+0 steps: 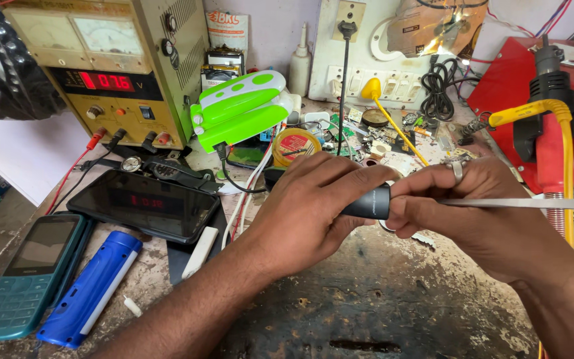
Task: The person unscrews the screws of a black electric trimmer with a screwdriver, pries the casing open with a flat blade, separates the housing halves, and removes the internal circuit board and battery. They then attach red and black test leads to the exposed circuit board on the workbench.
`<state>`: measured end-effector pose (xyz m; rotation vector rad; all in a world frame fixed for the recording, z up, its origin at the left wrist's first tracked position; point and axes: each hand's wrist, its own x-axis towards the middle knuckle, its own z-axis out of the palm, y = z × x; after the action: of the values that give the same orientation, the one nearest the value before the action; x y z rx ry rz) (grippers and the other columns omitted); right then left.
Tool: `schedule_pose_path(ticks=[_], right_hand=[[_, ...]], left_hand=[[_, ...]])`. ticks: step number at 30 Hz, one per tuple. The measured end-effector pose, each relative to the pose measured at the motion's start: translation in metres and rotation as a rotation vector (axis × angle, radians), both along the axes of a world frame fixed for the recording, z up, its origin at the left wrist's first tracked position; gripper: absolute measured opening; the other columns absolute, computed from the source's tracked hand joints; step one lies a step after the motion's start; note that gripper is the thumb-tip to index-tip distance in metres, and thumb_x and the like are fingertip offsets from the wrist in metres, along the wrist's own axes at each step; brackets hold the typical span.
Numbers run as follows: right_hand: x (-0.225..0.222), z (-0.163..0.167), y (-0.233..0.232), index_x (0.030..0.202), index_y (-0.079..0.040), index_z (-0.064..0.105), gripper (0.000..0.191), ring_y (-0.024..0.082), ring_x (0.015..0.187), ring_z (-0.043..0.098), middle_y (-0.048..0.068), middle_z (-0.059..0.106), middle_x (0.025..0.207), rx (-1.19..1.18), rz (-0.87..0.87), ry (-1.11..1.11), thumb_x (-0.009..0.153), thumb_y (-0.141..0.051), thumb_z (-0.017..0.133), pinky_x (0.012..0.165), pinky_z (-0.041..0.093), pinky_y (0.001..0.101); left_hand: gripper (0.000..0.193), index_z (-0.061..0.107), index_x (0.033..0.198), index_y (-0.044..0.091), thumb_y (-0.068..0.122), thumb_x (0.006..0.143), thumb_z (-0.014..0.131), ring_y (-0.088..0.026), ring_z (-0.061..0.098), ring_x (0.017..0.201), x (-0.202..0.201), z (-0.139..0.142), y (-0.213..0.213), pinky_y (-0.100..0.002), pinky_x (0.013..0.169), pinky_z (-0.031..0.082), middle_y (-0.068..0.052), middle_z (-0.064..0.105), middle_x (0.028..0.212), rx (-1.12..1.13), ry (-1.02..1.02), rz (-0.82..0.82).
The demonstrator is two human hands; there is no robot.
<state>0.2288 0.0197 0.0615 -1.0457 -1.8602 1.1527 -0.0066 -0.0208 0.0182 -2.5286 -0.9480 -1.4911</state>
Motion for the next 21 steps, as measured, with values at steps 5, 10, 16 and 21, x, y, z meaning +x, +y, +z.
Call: schedule_pose_path(ticks=[5,10,16,21], right_hand=[[0.001,0.000,0.001,0.084,0.008,0.079,0.015,0.017,0.064,0.075,0.015,0.079,0.070,-0.034,0.019,-0.068,0.082,-0.006,0.073,0.063,0.062,0.0302],[-0.003,-0.005,0.003,0.089,0.005,0.077,0.015,0.013,0.066,0.072,0.011,0.078,0.073,-0.005,-0.018,-0.112,0.082,-0.006,0.072,0.062,0.058,0.0265],[-0.004,-0.008,-0.003,0.087,0.001,0.075,0.012,0.003,0.068,0.058,0.002,0.070,0.074,0.100,0.048,-0.143,0.080,-0.008,0.071,0.057,0.048,0.0231],[-0.011,-0.004,-0.016,0.083,-0.003,0.074,0.008,0.008,0.063,0.059,0.005,0.070,0.070,0.501,-0.062,-0.438,0.077,-0.009,0.075,0.056,0.053,0.0259]], left_hand=[[0.061,0.058,0.139,0.014,0.007,0.081,0.075,-0.031,0.065,0.110,0.000,0.000,0.000,-0.047,0.099,0.048,-0.008,0.066,0.113,-0.030,0.017,-0.030],[0.061,0.058,0.137,0.010,0.007,0.078,0.075,-0.033,0.063,0.109,0.000,0.001,0.000,-0.048,0.098,0.049,-0.011,0.065,0.115,0.005,0.081,0.039],[0.053,0.060,0.130,0.009,0.032,0.086,0.078,-0.033,0.062,0.107,0.006,-0.001,-0.006,-0.049,0.095,0.047,-0.012,0.065,0.113,-0.028,0.066,0.067],[0.062,0.055,0.142,0.000,0.035,0.092,0.069,-0.038,0.060,0.113,0.006,-0.002,-0.009,-0.051,0.104,0.047,-0.017,0.064,0.121,-0.043,-0.003,0.061]])
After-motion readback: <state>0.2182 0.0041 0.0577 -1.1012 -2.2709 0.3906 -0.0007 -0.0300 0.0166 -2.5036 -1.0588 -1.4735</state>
